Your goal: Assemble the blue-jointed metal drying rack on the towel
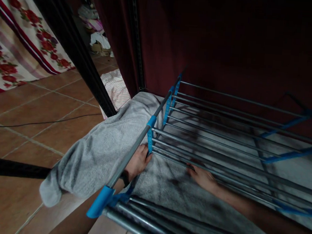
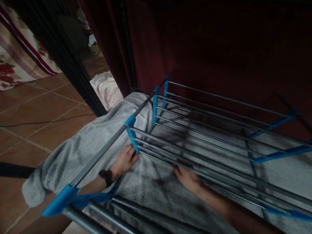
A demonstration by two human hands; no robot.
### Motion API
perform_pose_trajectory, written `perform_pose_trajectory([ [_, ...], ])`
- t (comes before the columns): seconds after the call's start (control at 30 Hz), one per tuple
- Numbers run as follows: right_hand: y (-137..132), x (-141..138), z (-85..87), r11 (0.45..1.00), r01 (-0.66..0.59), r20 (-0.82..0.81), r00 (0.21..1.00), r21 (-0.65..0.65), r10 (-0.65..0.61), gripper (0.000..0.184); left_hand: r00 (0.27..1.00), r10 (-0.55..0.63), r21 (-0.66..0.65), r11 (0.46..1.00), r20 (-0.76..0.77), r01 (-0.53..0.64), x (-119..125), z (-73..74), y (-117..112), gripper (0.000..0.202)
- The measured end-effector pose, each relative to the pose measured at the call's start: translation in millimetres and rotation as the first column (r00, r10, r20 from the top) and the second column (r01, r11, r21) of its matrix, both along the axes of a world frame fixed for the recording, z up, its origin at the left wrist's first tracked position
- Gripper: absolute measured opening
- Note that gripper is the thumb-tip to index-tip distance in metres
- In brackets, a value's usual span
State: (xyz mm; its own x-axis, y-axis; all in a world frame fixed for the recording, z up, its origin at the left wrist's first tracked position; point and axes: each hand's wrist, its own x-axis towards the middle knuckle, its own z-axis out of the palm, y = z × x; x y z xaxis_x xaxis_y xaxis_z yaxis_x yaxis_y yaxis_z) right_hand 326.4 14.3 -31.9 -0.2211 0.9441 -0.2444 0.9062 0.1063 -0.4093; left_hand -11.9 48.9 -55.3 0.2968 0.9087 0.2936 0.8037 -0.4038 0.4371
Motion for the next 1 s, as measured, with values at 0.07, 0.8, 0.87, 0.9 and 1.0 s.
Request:
perform_pose_trajectory([
  [0.07, 0.9, 1.2, 0.0, 1.0, -0.007, 0.0, 1.0, 0.012, 0.007, 0.041, 0.999, -0.003, 0.011, 1.0, -0.034, 0.004, -0.3, 0.0, 0.2, 0.023],
  [0.8, -0.9, 3.1, 2.7, 0.998, 0.031, -0.01, 0.999, -0.058, -0.031, 0.039, 0.999, 0.032, -0.027, 0.999, 0.009, -0.032, -2.0, -1.3, 1.7, 0.025],
  [0.87, -0.9, 3.2, 1.4, 0.999, 0.022, -0.012, 1.0, -0.046, -0.023, 0.039, 0.999, 0.038, -0.031, 0.999, 0.021, -0.038, -2.3, -3.1, 3.8, 0.025],
  [0.9, -0.9, 3.2, 0.8, 0.999, 0.021, -0.016, 1.0, -0.045, -0.022, 0.039, 0.999, 0.039, -0.031, 0.999, 0.027, -0.038, -2.2, -3.6, 4.7, 0.024],
  [1.0, -1.3, 2.5, -0.5, 0.996, 0.044, -0.017, 0.999, -0.075, -0.046, 0.041, 0.998, 0.042, -0.033, 0.999, 0.045, -0.04, -2.1, -4.6, 6.6, 0.024],
])
